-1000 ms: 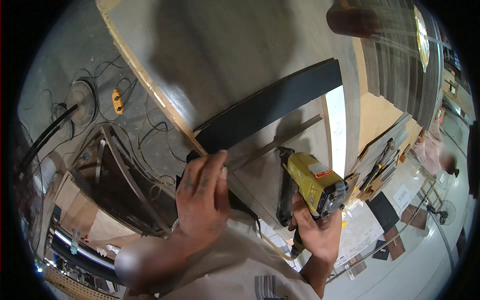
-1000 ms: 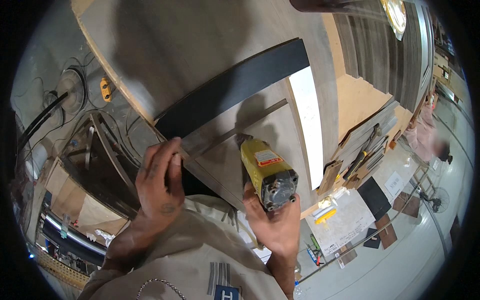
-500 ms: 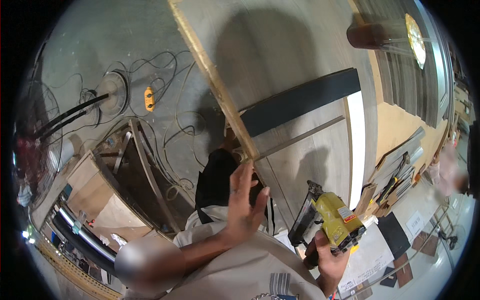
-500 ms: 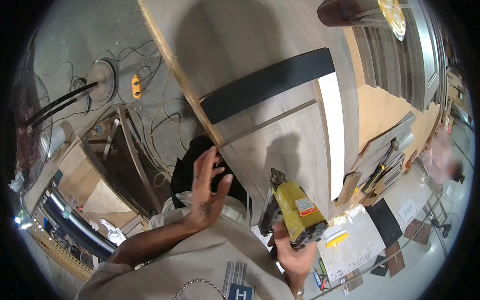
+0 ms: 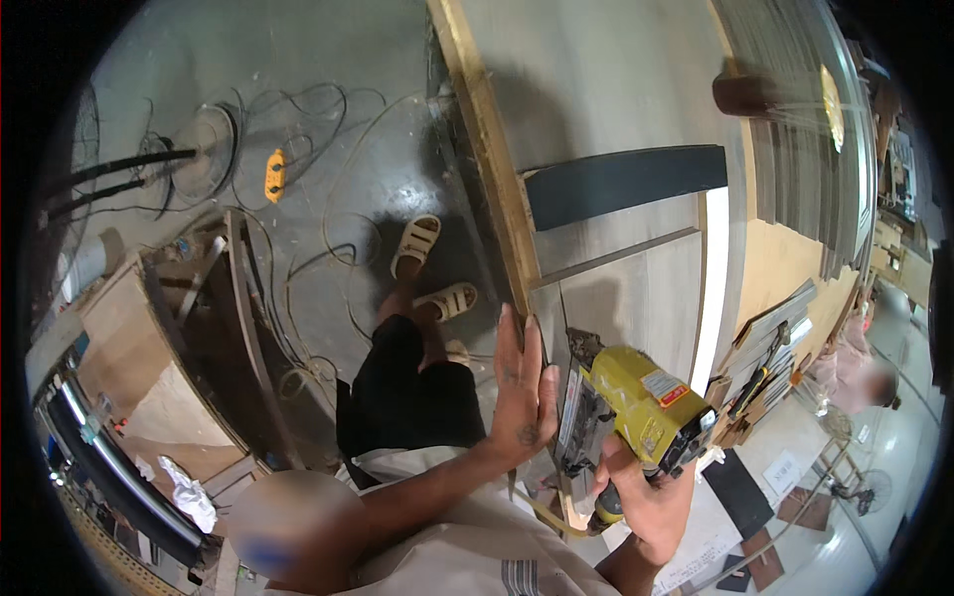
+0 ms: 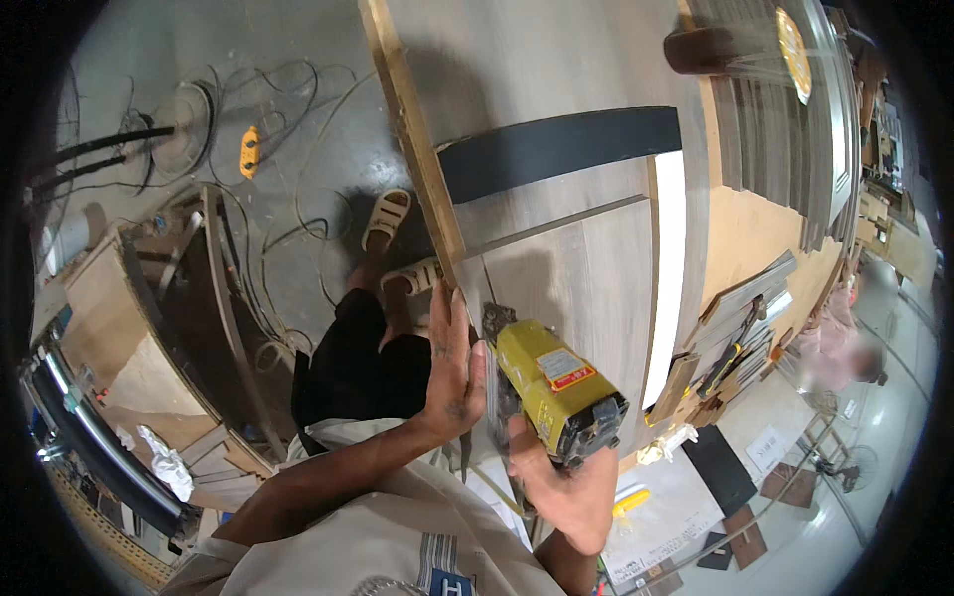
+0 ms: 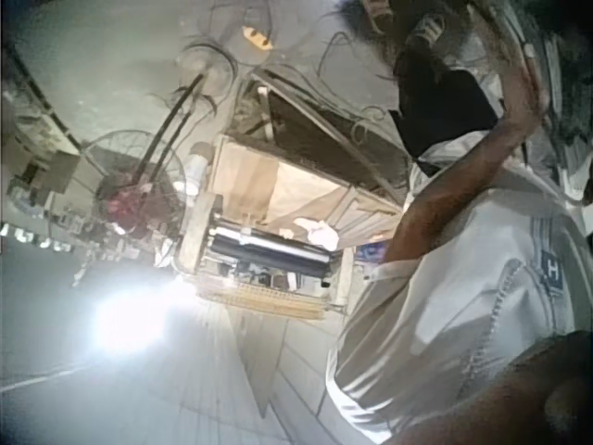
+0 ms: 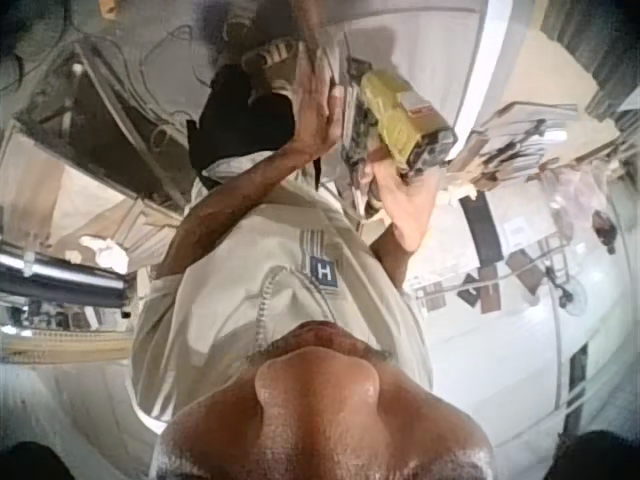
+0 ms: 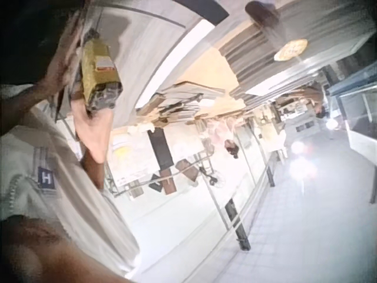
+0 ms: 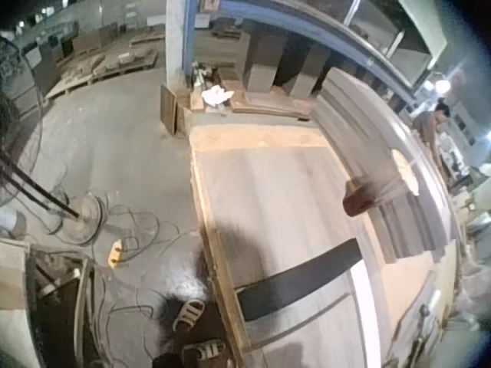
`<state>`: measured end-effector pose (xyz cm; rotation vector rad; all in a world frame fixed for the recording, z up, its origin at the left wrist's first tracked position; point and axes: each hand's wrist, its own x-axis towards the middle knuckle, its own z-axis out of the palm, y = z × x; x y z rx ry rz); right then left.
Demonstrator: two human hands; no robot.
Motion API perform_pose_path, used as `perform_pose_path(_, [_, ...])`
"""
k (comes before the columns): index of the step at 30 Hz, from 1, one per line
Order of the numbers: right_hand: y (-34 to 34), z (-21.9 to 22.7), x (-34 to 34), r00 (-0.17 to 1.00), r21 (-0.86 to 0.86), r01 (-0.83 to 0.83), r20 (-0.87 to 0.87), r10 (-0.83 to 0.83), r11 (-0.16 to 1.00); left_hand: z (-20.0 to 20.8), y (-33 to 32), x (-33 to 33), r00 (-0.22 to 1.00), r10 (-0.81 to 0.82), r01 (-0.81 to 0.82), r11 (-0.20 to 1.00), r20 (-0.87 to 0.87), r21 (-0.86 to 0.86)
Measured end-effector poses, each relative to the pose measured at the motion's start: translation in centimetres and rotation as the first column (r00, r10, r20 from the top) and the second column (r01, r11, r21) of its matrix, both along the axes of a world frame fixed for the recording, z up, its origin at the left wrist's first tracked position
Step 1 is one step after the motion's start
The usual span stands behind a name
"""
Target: The person aligns wooden pieces onto a board, fastens them using a nail gun and a hammer, and then carries the assembled panel across the workshop to place it onto a stack.
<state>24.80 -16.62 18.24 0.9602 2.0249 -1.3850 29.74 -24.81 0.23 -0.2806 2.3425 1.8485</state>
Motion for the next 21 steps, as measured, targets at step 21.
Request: perform_pose_path(21, [-2.3, -3.0, -2.5, 0.977, 0.188, -0.205, -0.016, 0.212, 0.961, -1.9, -0.4, 1.0, 0.996, -0.087, 0.087, 0.966, -0.013, 0.243])
